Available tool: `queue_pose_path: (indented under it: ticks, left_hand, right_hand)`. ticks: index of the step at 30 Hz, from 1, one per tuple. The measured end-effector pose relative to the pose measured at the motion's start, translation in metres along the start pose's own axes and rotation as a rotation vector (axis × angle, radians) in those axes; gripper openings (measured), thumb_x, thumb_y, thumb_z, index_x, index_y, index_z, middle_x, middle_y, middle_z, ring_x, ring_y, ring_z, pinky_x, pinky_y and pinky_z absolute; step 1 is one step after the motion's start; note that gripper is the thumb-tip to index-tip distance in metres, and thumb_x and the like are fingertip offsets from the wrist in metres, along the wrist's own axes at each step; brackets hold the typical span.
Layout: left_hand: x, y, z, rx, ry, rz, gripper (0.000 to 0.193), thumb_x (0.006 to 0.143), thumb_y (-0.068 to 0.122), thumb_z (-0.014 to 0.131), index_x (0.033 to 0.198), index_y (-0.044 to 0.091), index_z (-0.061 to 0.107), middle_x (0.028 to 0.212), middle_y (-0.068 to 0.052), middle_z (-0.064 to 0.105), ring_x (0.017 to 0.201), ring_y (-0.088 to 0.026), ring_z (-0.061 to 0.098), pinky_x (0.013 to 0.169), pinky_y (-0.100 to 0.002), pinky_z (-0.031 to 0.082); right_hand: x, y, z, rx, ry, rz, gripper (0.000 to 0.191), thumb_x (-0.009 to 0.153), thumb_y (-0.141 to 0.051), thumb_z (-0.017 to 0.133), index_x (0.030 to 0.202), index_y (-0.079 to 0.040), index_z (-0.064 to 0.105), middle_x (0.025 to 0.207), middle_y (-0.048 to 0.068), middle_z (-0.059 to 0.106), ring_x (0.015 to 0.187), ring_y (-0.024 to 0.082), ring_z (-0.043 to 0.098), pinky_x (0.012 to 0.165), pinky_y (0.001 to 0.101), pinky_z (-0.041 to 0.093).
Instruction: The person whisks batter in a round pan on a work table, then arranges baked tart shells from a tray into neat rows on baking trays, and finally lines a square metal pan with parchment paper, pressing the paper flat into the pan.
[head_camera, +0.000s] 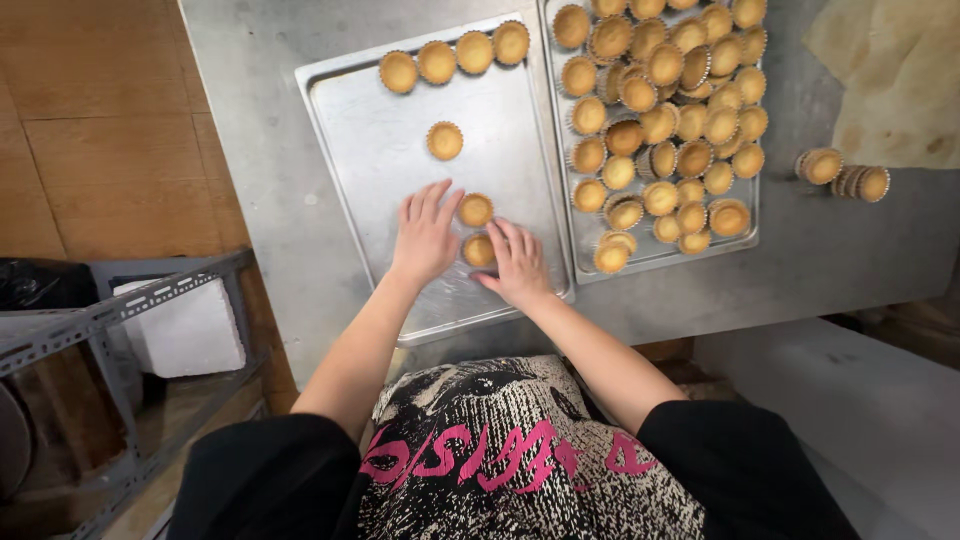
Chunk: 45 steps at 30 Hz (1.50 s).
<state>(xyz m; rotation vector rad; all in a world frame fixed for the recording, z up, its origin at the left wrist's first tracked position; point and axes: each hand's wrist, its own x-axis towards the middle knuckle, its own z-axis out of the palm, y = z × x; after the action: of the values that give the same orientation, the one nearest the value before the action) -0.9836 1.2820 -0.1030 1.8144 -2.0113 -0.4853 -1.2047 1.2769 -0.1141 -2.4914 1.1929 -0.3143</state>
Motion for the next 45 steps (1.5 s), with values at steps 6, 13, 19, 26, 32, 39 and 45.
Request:
queue_pose_path:
  ticks: [6,13,19,26,32,39,45]
  left_hand:
    - [0.063,-0.027,-0.016,0.138,0.059,-0.002,0.083,0.066,0.021,0.071,0.146,0.016,0.050,0.155,-0.016,0.038,0.145,-0.040,0.029,0.116,-0.063,0.018]
    - [0.090,-0.051,-0.015,0.027,-0.229,0.219,0.079,0.084,0.043,0.073,0.152,0.013,0.047,0.152,-0.016,0.045,0.148,-0.040,0.032,0.124,-0.059,0.019]
    - [0.066,-0.044,-0.003,-0.067,-0.240,0.523,0.088,0.087,0.064,0.065,0.151,0.008,0.046,0.151,-0.020,0.048,0.144,-0.040,0.040,0.122,-0.057,0.027]
    - [0.068,-0.010,0.016,0.148,-0.291,0.796,0.077,0.080,0.065,0.068,0.138,0.016,0.057,0.133,-0.007,0.058,0.123,-0.027,0.054,0.102,-0.048,0.041]
    - [0.097,0.029,0.027,0.178,-0.281,0.673,0.069,0.079,0.059,0.073,0.129,0.012,0.063,0.112,-0.001,0.063,0.109,-0.022,0.058,0.091,-0.038,0.046]
    - [0.151,0.146,0.050,-0.042,-0.039,0.511,0.066,0.080,0.053,0.080,0.129,0.011,0.064,0.110,-0.005,0.061,0.105,-0.025,0.058,0.091,-0.040,0.045]
    - [0.196,0.194,0.074,-0.059,-0.039,0.383,0.079,0.071,0.053,0.084,0.134,0.011,0.061,0.117,-0.008,0.059,0.113,-0.029,0.055,0.097,-0.045,0.043]
  right_hand:
    - [0.005,-0.012,0.017,-0.073,0.085,0.005,0.085,0.075,-0.050,0.087,0.140,-0.007,0.053,0.132,0.011,0.053,0.118,0.033,0.051,0.098,0.0490,0.042]
    - [-0.011,0.005,0.003,0.003,0.051,-0.042,0.073,0.075,-0.044,0.088,0.133,-0.010,0.059,0.125,0.010,0.055,0.111,0.032,0.053,0.097,0.0482,0.044]
    - [-0.050,0.021,-0.035,0.205,0.185,0.205,0.073,0.081,-0.031,0.088,0.138,-0.004,0.051,0.130,0.017,0.052,0.117,0.037,0.052,0.102,0.0479,0.045]
    - [-0.079,0.049,-0.093,0.327,0.363,0.362,0.072,0.084,-0.019,0.087,0.142,-0.003,0.047,0.133,0.018,0.049,0.125,0.036,0.051,0.108,0.0448,0.044]
    - [-0.075,0.131,-0.162,0.227,0.408,0.403,0.073,0.086,-0.019,0.087,0.144,-0.003,0.047,0.136,0.019,0.050,0.127,0.038,0.053,0.110,0.0459,0.046]
    - [-0.006,0.229,-0.193,0.062,0.250,0.360,0.069,0.088,-0.027,0.089,0.141,-0.005,0.051,0.134,0.018,0.050,0.125,0.040,0.050,0.106,0.0493,0.044]
    - [0.050,0.243,-0.178,-0.132,0.159,0.252,0.072,0.081,-0.031,0.088,0.140,-0.010,0.053,0.131,0.013,0.053,0.123,0.037,0.048,0.106,0.0506,0.042]
